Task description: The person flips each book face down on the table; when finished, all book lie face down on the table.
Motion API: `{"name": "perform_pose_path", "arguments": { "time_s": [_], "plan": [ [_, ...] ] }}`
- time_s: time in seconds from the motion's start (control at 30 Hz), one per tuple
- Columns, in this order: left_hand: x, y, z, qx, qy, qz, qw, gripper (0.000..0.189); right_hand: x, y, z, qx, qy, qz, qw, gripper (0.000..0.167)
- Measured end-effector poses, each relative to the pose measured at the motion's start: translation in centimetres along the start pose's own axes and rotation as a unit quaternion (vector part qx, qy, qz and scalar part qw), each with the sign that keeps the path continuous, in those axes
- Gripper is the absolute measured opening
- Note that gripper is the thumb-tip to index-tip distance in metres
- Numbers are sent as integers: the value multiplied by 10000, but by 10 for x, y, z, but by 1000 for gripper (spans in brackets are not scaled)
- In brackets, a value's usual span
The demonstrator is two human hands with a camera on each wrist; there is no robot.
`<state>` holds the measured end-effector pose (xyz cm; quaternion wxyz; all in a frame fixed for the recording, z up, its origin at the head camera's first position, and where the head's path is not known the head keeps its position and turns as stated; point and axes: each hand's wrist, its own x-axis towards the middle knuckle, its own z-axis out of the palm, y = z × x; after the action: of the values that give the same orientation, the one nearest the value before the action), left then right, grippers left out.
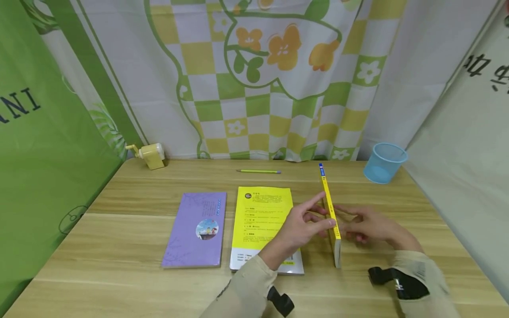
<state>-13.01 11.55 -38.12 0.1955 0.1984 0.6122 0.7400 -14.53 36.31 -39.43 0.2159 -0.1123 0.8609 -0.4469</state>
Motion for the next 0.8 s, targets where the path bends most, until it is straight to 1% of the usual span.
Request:
{"name": "perform_pose_path", "arguments": {
  "time_s": [0.07,0.13,0.17,0.23,0.27,0.4,0.5,0.53,0.63,0.8],
  "plan": [
    [0,-1,1,19,7,-13,10000,65,-5,-8,-5,59,455,-352,9983,64],
    [1,-3,1,48,-5,-3,10000,65,-10,-17,-7,92,846,-847,9928,59],
    [1,-4,2,63,-16,-6,10000,64,-12,-22,-8,84,980,-1080,9893,58],
    [2,-7,3,142,-75,-73,9998,64,-15,-30,-7,25,1055,-1450,9838,59],
    [2,-9,4,196,-110,-127,9997,64,-17,-34,-7,-2,1002,-1511,9834,60],
    [2,-16,6,345,-171,-428,9983,66,-20,-43,-6,34,641,-1336,9890,65],
    [3,-21,7,347,-167,-681,9969,67,-22,-44,-6,255,389,-1283,9906,66],
    [3,-22,7,360,-174,-722,9966,67,-22,-44,-7,334,331,-1300,9904,66],
    [3,-24,8,350,-184,-904,9951,66,-24,-44,-6,425,221,-1307,9903,66],
    [2,-23,10,398,-80,-957,9946,67,-25,-46,-6,498,213,-1317,9898,65]
  ]
}}
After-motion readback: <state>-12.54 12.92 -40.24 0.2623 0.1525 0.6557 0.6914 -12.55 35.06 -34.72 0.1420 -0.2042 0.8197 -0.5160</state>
